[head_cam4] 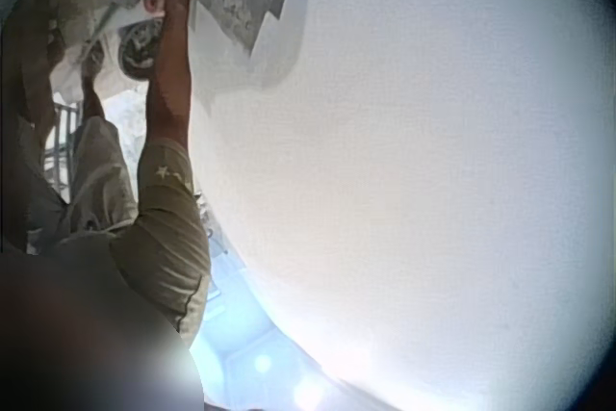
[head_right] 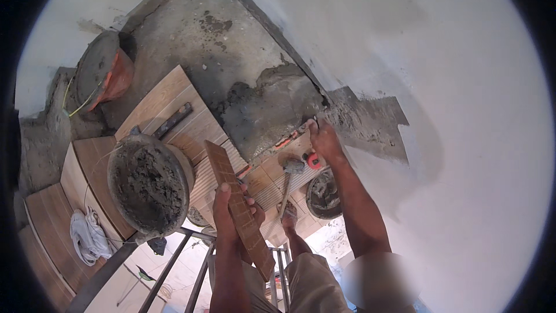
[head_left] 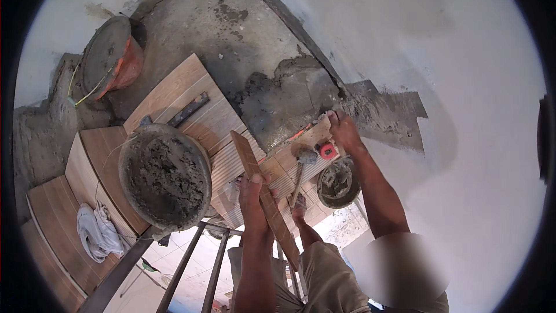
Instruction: Apply cement to the floor and back of a tile and then lay it down.
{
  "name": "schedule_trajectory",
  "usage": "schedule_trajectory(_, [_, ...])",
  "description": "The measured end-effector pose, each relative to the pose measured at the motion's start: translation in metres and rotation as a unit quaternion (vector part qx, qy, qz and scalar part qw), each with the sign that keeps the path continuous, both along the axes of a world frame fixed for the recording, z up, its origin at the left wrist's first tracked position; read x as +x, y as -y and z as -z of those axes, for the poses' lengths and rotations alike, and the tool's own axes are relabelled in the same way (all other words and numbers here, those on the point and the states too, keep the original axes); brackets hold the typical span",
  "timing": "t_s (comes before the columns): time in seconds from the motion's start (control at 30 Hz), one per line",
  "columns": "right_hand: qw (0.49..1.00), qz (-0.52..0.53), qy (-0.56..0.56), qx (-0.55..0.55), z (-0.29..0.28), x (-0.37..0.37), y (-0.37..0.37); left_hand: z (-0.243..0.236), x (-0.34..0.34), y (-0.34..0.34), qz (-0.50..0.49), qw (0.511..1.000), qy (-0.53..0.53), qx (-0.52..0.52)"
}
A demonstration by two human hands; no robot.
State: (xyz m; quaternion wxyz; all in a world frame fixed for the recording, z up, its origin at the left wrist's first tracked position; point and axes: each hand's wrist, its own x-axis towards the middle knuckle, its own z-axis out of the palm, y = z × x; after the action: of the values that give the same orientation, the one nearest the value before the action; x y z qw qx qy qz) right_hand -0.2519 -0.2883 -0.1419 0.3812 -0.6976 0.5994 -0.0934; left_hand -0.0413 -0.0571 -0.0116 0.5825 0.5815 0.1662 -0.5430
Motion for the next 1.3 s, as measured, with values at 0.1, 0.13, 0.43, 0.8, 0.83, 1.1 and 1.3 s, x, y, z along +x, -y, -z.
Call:
schedule_trajectory(0.1, [0.995,-0.034,0.027,0.092,0.005,0.026,-0.05,0.014,0.009,-0.014,0.051,0.998,0.028,-0.004])
schedule_trajectory(0.13, [0.963,0.023,0.075,0.259,-0.016,0.045,-0.068,0.027,0.013,-0.027,0.085,0.995,0.043,-0.009])
schedule_trajectory(0.43, [0.98,-0.143,0.141,0.005,-0.156,0.068,-0.064,0.005,0.016,-0.012,0.193,0.971,0.125,0.065])
schedule_trajectory(0.8, [0.708,-0.609,-0.193,-0.301,-0.227,0.354,-0.103,0.047,0.006,-0.024,0.291,0.916,0.269,0.066])
schedule_trajectory(0.83, [0.673,-0.655,-0.187,-0.287,-0.209,0.379,-0.11,0.064,-0.006,-0.027,0.278,0.897,0.332,0.084])
schedule_trajectory(1.1, [0.627,-0.68,-0.218,-0.312,-0.204,0.397,-0.183,0.04,0.057,-0.049,0.383,0.853,0.35,0.062])
schedule_trajectory(1.3, [0.645,-0.723,-0.158,-0.193,-0.187,0.401,-0.16,0.028,0.055,-0.05,0.314,0.864,0.353,0.171])
